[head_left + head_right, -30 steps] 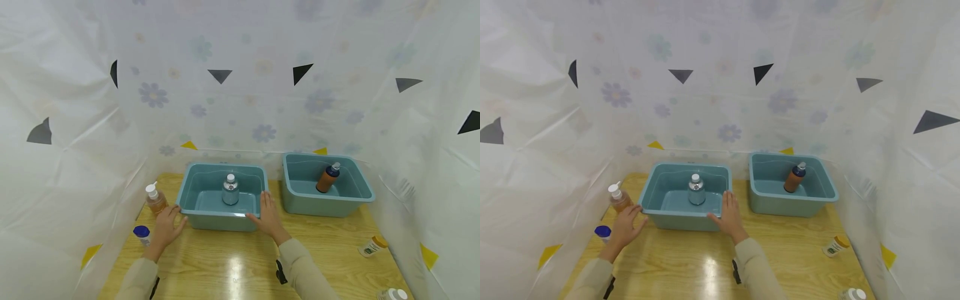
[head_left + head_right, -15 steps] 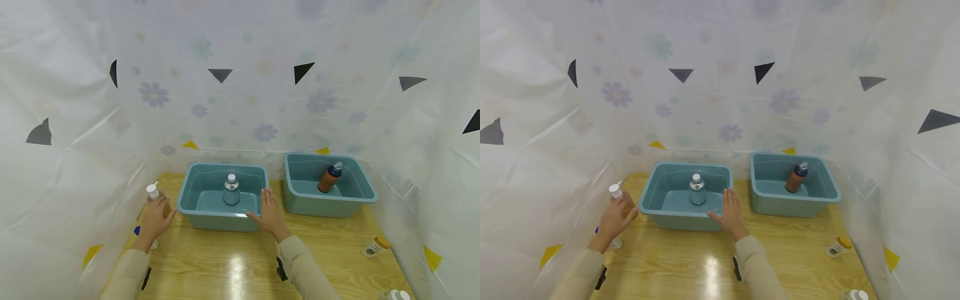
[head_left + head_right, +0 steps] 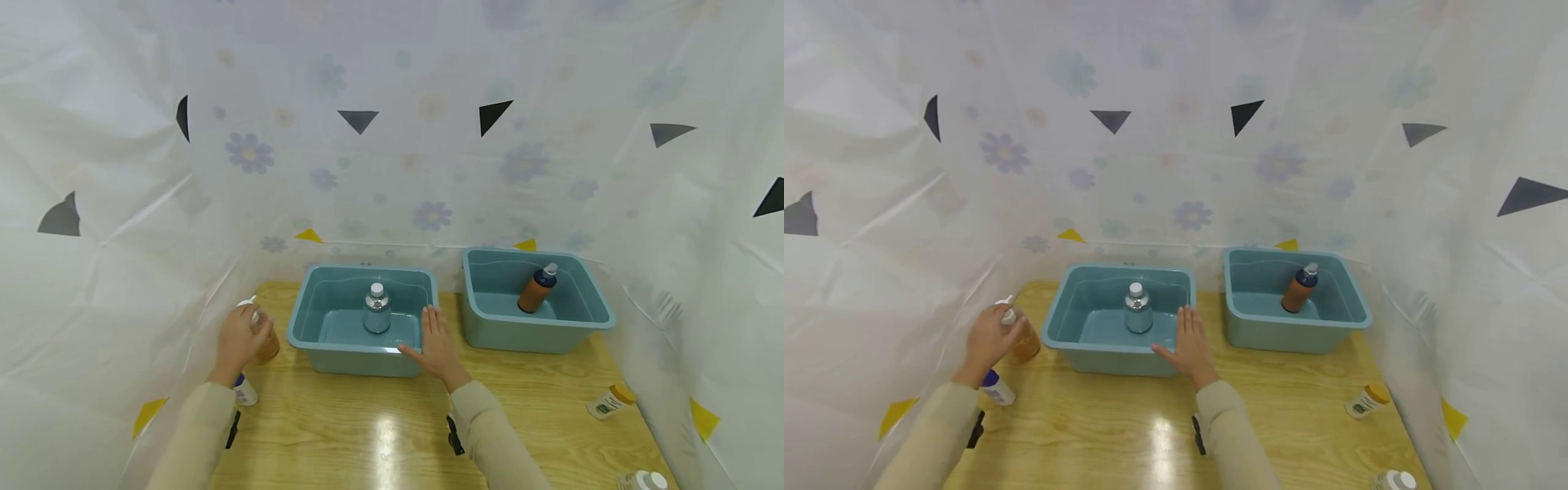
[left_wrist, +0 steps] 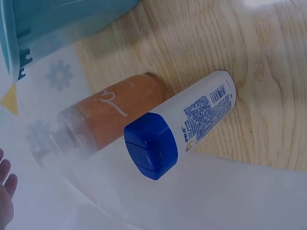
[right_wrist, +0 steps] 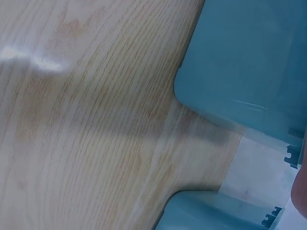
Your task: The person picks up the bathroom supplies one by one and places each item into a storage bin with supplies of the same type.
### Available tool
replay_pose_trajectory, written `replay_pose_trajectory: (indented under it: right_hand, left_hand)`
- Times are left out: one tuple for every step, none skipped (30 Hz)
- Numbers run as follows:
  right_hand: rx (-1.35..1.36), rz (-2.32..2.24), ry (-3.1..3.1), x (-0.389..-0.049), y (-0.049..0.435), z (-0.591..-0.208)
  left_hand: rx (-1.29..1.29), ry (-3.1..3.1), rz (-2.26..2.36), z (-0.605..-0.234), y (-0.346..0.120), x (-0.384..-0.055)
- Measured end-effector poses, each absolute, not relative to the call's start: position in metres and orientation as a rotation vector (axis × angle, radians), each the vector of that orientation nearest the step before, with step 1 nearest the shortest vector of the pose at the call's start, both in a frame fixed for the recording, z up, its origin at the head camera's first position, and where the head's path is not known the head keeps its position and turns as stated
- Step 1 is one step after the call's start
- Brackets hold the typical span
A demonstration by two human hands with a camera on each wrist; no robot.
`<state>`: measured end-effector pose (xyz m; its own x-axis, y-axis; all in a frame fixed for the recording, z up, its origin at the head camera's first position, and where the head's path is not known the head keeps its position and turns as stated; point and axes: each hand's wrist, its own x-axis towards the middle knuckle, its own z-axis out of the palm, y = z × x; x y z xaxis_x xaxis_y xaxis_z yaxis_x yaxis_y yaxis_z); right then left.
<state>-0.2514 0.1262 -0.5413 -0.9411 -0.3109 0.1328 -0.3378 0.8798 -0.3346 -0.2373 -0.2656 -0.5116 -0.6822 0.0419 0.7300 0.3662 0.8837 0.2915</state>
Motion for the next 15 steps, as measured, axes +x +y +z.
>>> replay_pose_trajectory:
  right_hand:
    - [0.518,0.540,-2.977,-0.252,0.126,-0.541]
    - [0.520,0.527,-2.984,-0.252,0.125,-0.541]
    - [0.522,0.519,-2.990,-0.252,0.125,-0.541]
    - [0.524,0.509,-2.996,-0.252,0.125,-0.541]
    - [0.526,0.510,-2.998,-0.252,0.125,-0.541]
    - [0.528,0.502,-3.002,-0.252,0.125,-0.540]
    - [0.529,0.501,-3.004,-0.252,0.125,-0.541]
    - [0.530,0.496,-3.005,-0.252,0.125,-0.541]
    - [0.532,0.489,-3.005,-0.253,0.125,-0.542]
    - [0.533,0.483,-3.003,-0.253,0.125,-0.542]
    - [0.534,0.486,-3.001,-0.253,0.125,-0.542]
    - [0.533,0.482,-3.003,-0.253,0.125,-0.542]
    - [0.534,0.490,-3.001,-0.253,0.125,-0.543]
    - [0.532,0.497,-2.999,-0.253,0.125,-0.543]
    - [0.532,0.499,-2.998,-0.253,0.125,-0.543]
  left_hand:
    - [-0.282,-2.280,-0.539,-0.511,-0.267,-0.239]
    - [-0.270,-2.290,-0.540,-0.510,-0.268,-0.240]
    - [-0.259,-2.298,-0.543,-0.509,-0.269,-0.241]
    - [-0.247,-2.308,-0.549,-0.508,-0.269,-0.242]
    - [-0.234,-2.322,-0.553,-0.508,-0.270,-0.242]
    - [-0.223,-2.339,-0.561,-0.507,-0.271,-0.243]
    - [-0.210,-2.359,-0.565,-0.507,-0.272,-0.243]
    - [-0.195,-2.381,-0.570,-0.506,-0.272,-0.244]
    - [-0.180,-2.404,-0.573,-0.506,-0.273,-0.244]
    - [-0.166,-2.427,-0.576,-0.506,-0.274,-0.245]
    - [-0.152,-2.448,-0.576,-0.506,-0.275,-0.245]
    - [-0.139,-2.468,-0.580,-0.507,-0.276,-0.246]
    - [-0.127,-2.485,-0.581,-0.507,-0.278,-0.246]
    - [-0.114,-2.502,-0.589,-0.507,-0.279,-0.247]
    - [-0.096,-2.518,-0.594,-0.508,-0.280,-0.248]
